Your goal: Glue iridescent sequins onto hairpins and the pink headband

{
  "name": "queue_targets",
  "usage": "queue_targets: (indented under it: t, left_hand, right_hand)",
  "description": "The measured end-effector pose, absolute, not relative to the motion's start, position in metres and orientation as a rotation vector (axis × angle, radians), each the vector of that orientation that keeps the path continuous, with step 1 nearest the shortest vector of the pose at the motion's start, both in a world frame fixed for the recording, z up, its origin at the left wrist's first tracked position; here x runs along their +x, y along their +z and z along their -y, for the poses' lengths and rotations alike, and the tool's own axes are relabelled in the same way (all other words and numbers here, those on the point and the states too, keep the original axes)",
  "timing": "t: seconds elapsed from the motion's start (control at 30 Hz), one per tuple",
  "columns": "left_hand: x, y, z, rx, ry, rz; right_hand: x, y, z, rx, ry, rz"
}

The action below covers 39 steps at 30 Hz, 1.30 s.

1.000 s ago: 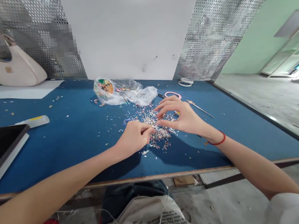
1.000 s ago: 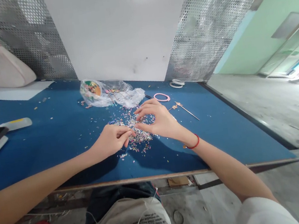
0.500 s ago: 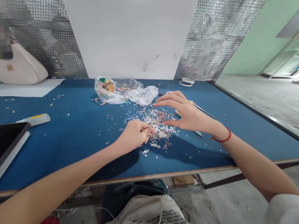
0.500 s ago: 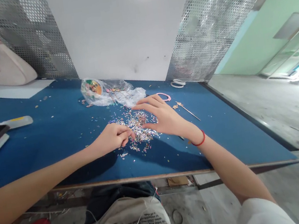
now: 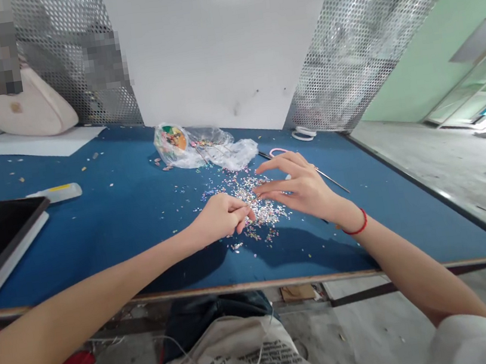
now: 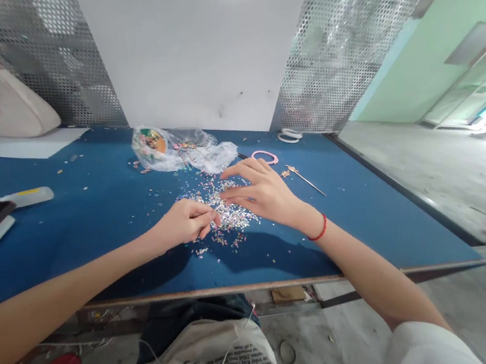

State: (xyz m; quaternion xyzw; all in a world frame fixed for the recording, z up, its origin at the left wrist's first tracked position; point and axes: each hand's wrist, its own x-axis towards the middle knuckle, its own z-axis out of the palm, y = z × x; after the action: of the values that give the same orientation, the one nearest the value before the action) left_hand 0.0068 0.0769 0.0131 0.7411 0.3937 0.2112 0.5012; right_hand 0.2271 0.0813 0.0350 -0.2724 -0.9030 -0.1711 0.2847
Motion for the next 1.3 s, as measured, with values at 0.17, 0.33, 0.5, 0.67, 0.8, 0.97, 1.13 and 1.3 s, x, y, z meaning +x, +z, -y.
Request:
queue_targets:
  t: [0.17,0.33,0.5,0.67,0.8,0.97,1.13,1.3]
  left_hand:
    - [0.008,0.013,-0.077,1.832,0.511,-0.973]
    - [0.008,0.012,-0.075,1.976,0.593,-0.995]
    - [0.008,0.014,-0.073,1.999,0.600,-0.992]
    - [0.008,0.014,-0.074,1.954,0.573,-0.976]
    - [0.008,0.013,-0.074,1.968,0.567,-0.985]
    - [0.007,0.014,-0.076,1.973,0.516,-0.991]
    - [0.006,0.013,-0.079,1.887,0.491,-0.966]
    - [0.005,0.010,-0.080,1.678,0.509,-0.867]
  right_hand:
    - [0.228,0.035,-0.080,-0.727,-0.485,2.430]
    - [0.223,0.034,-0.079,-0.732,-0.390,2.433]
    - [0.222,0.034,-0.082,-0.749,-0.216,2.355]
    - [0.224,0.035,-0.083,-0.729,-0.298,2.422]
    - [0.221,0.034,-0.081,-0.726,-0.221,2.423]
    - [0.218,0.039,-0.075,-0.749,0.015,2.280]
    - [0.233,0.041,-0.087,-0.813,0.233,1.788]
    - [0.248,0.027,-0.108,-1.139,0.151,1.857]
